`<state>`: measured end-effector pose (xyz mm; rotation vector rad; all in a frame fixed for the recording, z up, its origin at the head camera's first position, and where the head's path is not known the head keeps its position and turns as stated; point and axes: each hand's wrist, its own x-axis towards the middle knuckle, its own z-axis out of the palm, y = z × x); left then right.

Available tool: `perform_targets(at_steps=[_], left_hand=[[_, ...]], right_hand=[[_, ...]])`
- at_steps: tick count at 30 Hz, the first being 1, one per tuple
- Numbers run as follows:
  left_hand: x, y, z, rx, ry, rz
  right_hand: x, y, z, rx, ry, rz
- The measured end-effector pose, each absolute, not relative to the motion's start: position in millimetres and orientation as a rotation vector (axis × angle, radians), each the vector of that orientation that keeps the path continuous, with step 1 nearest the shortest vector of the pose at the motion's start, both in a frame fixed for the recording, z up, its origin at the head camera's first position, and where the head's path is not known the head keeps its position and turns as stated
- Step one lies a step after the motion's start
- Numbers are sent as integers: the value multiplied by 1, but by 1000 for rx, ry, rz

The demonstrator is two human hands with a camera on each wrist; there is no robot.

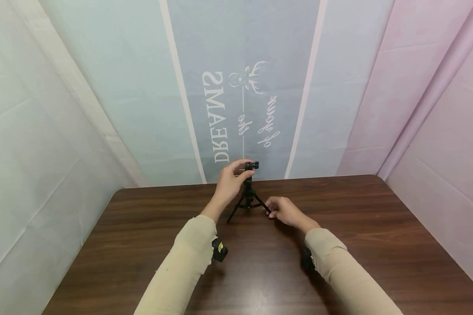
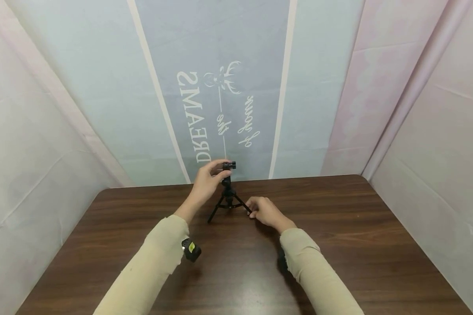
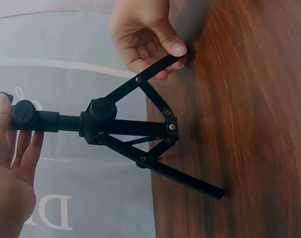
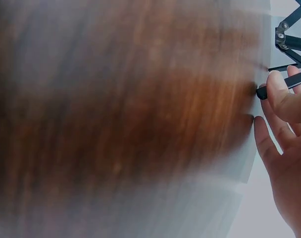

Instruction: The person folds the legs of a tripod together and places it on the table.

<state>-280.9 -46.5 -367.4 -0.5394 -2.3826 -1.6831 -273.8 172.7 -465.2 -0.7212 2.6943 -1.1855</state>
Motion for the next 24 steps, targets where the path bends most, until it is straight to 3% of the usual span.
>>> perform_targets(at_steps=[24], left_hand=[[-285, -48, -374, -491, -2369, -1817]], right_hand=[[-283, 171, -465, -642, 2670, -1220]])
